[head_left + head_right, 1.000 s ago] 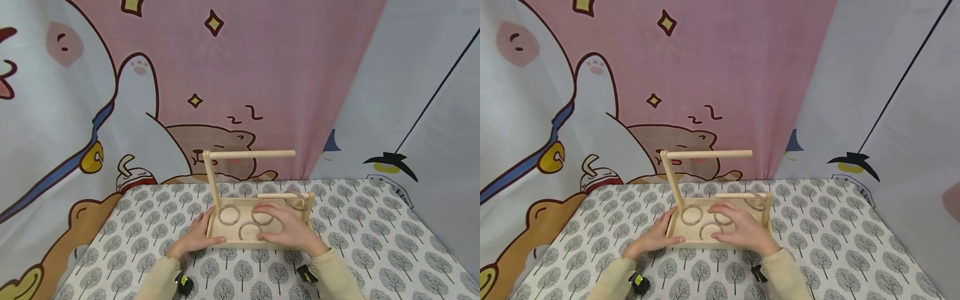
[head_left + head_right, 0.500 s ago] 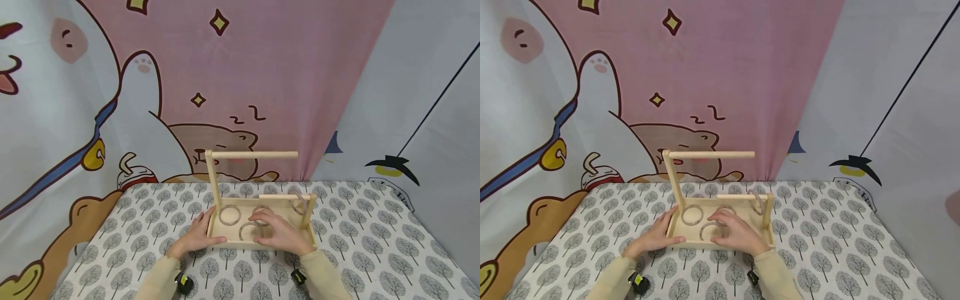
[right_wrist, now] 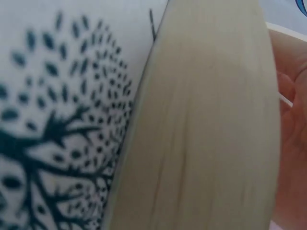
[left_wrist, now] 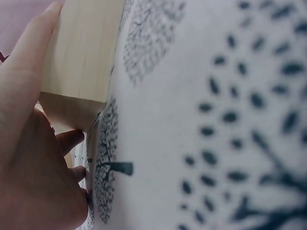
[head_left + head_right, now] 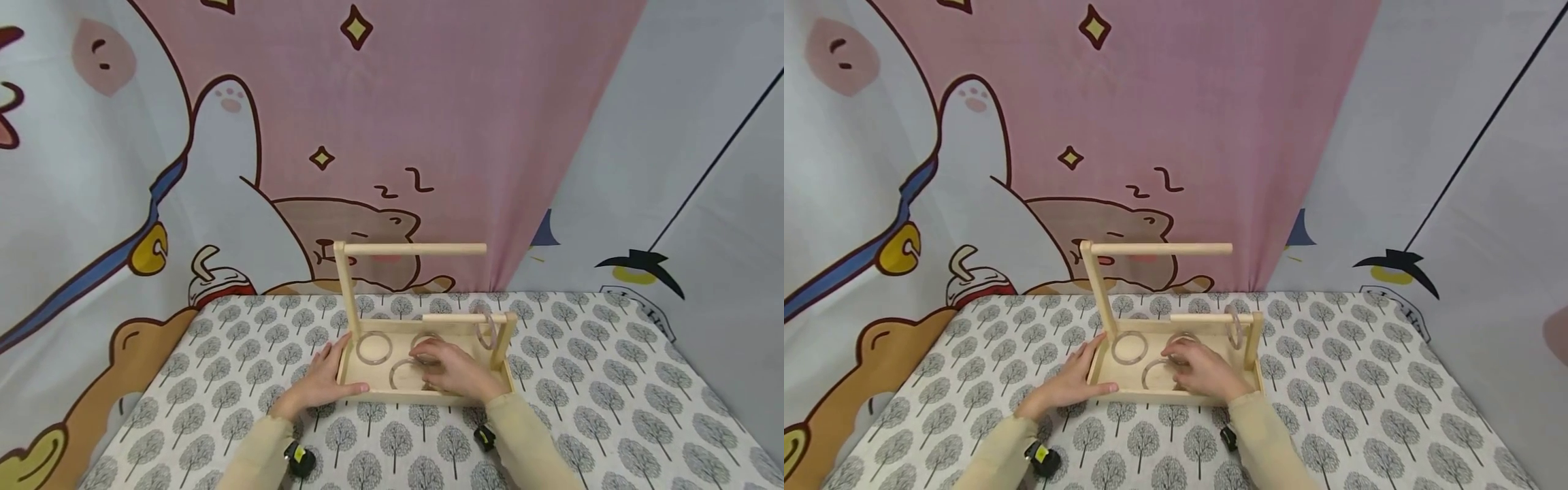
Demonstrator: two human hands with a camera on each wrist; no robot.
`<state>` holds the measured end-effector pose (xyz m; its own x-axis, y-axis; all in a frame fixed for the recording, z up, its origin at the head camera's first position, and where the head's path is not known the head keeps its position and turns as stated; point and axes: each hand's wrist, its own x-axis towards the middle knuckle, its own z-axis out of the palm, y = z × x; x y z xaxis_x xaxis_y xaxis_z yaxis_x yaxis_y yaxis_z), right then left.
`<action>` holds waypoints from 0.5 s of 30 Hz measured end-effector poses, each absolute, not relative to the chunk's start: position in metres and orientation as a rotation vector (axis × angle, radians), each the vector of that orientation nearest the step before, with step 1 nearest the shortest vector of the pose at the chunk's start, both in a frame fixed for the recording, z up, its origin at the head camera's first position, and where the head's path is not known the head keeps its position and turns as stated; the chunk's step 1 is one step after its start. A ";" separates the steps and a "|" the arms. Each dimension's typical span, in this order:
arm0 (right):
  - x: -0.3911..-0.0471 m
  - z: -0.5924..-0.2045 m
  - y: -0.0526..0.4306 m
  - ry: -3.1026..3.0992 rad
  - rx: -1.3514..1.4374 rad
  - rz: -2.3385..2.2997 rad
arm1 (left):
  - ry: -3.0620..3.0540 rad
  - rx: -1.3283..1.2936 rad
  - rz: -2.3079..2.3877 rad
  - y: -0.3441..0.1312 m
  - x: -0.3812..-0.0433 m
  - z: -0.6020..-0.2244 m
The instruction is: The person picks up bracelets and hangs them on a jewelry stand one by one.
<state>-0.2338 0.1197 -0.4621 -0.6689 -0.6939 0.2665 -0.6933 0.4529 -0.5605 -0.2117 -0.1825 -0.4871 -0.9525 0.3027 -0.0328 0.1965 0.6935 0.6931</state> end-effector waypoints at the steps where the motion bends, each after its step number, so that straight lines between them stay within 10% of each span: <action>1: -0.235 -0.462 0.120 2.669 -1.268 -1.010 | 2.755 0.413 1.102 -0.183 -0.212 -0.487; 15: -0.245 -0.469 0.114 2.613 -1.235 -0.897 | 2.740 0.395 1.116 -0.183 -0.211 -0.487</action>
<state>-0.2450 0.1145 -0.4688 -0.6614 -0.7366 0.1413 -0.6680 0.4928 -0.5575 -0.2110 -0.1826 -0.4869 -0.9529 0.2999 -0.0447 0.1833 0.6874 0.7028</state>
